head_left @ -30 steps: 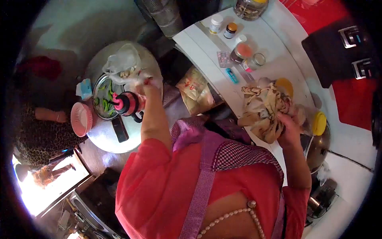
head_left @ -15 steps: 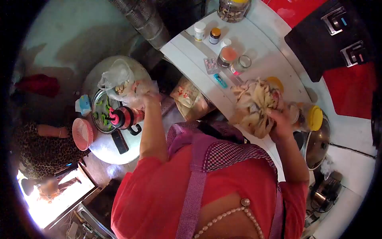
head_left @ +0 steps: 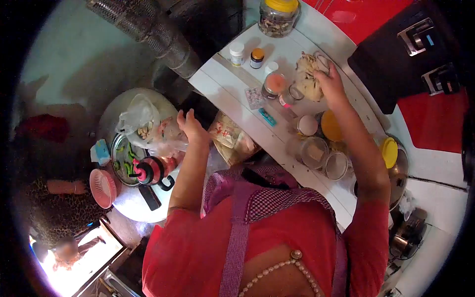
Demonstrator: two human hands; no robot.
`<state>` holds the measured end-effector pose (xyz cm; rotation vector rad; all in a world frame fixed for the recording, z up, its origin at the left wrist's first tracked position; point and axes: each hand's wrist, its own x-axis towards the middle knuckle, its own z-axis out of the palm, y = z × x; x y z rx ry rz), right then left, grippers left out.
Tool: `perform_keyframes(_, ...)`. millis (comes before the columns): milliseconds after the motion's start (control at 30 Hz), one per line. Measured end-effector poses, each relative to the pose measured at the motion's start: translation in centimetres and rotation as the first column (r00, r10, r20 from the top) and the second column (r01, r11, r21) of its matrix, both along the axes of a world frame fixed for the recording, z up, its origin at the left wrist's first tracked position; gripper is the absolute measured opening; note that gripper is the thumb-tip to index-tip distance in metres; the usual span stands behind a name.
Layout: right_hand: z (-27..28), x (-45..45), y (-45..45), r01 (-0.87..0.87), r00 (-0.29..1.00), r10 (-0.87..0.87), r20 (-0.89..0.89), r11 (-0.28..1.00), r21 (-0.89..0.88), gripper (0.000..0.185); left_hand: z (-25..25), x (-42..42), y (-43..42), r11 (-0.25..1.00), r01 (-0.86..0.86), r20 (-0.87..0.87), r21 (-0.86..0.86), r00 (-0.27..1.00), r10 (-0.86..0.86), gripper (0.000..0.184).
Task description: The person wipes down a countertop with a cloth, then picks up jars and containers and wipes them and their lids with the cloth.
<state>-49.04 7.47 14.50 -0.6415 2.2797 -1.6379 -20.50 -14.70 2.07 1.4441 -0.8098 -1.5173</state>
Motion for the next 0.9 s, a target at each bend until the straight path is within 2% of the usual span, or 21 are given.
perform_keyframes(33,-0.3,-0.4,-0.3,0.053,0.989,-0.047,0.142,0.998,-0.034,0.052,-0.2,-0.5,-0.6,0.998,0.018,0.001,-0.057,1.0,-0.018,0.053)
perform_keyframes(67,-0.7,-0.8,-0.6,0.105,0.956,-0.084,0.282,0.993,-0.06,0.054,-0.5,-1.2,-1.2,0.993,0.052,-0.077,-0.104,0.995,-0.06,0.054)
perform_keyframes(133,-3.3,-4.0,-0.7,0.206,0.915,-0.161,0.37,0.975,-0.085,0.06,1.6,-4.3,-2.5,0.973,0.098,-0.239,-0.211,0.96,-0.149,0.056)
perform_keyframes(167,-4.7,-5.7,-0.9,0.254,0.89,-0.197,0.41,0.963,-0.09,0.063,0.9,-6.6,-4.2,0.914,0.151,-0.139,-0.377,0.966,-0.217,0.053)
perform_keyframes(200,-5.6,-7.0,-1.4,0.3,0.93,-0.27,0.25,0.95,-0.09,0.067,0.1,-9.0,-5.8,0.827,0.21,-0.026,-0.521,0.965,-0.262,0.05)
perform_keyframes(267,-8.0,-9.1,-2.4,0.375,0.92,-0.384,-0.076,0.921,-0.107,0.074,6.1,-13.9,-5.0,0.524,0.434,0.442,-0.733,0.889,-0.119,0.047)
perform_keyframes(300,-10.3,-10.5,-2.6,0.407,0.886,-0.398,-0.239,0.913,-0.01,0.069,6.7,-17.1,-6.5,0.406,0.538,0.538,-0.739,0.833,-0.126,0.047)
perform_keyframes(333,-12.9,-12.4,-2.6,0.448,0.832,-0.385,-0.4,0.891,0.075,0.064,7.3,-20.8,-6.3,0.344,0.469,0.507,-0.813,0.862,0.021,0.049)
perform_keyframes(400,-14.3,-14.9,-3.4,0.339,0.898,-0.175,-0.404,0.861,0.381,0.07,9.5,-26.2,-5.8,0.306,0.67,0.703,-0.676,0.711,-0.005,0.059)
perform_keyframes(433,-13.3,-14.6,-3.5,0.126,0.974,0.014,-0.226,0.795,0.593,0.075,10.6,-28.4,-5.1,0.314,0.748,0.786,-0.585,0.618,-0.01,0.067)
perform_keyframes(467,-12.2,-14.2,-3.7,-0.12,0.98,0.197,-0.018,0.665,0.737,0.081,11.5,-30.5,-4.7,0.319,0.813,0.855,-0.487,0.518,-0.017,0.076)
perform_keyframes(533,-15.2,-14.5,-3.5,-0.262,0.899,0.429,0.088,0.366,0.893,0.073,12.3,-34.6,-4.5,0.282,0.847,0.875,-0.45,0.481,-0.048,0.077)
perform_keyframes(567,-17.5,-14.8,-3.2,-0.185,0.892,0.452,0.015,0.336,0.923,0.069,12.5,-36.2,-4.7,0.261,0.865,0.886,-0.429,0.459,-0.064,0.078)
perform_keyframes(600,-19.9,-15.2,-2.9,-0.104,0.879,0.473,-0.057,0.306,0.946,0.066,14.7,-36.9,-4.5,0.225,0.899,0.892,-0.377,0.418,-0.175,0.073)
perform_keyframes(633,-18.5,-13.6,-3.8,-0.056,0.894,0.438,-0.096,0.323,0.945,0.063,18.3,-36.9,-4.0,0.181,0.93,0.887,-0.321,0.362,-0.286,0.069)
perform_keyframes(667,-17.1,-12.4,-4.3,-0.012,0.906,0.403,-0.13,0.331,0.944,0.061,19.6,-37.1,-3.7,0.131,0.956,0.869,-0.264,0.295,-0.397,0.067)
perform_keyframes(700,-16.5,-12.4,-4.2,-0.038,0.93,0.352,-0.104,0.373,0.927,0.053,15.9,-40.5,-5.5,-0.12,0.969,0.963,-0.217,0.192,-0.189,0.074)
perform_keyframes(800,-17.2,-13.3,-3.1,0.034,0.893,0.401,-0.203,0.391,0.92,0.047,15.2,-44.0,-7.5,-0.212,0.977,0.945,0.004,-0.073,-0.319,0.085)
perform_keyframes(900,-15.0,-12.9,-3.4,0.022,0.877,0.436,-0.203,0.386,0.922,0.042,16.9,-43.8,-5.9,-0.002,0.997,0.981,0.083,-0.082,-0.173,0.096)
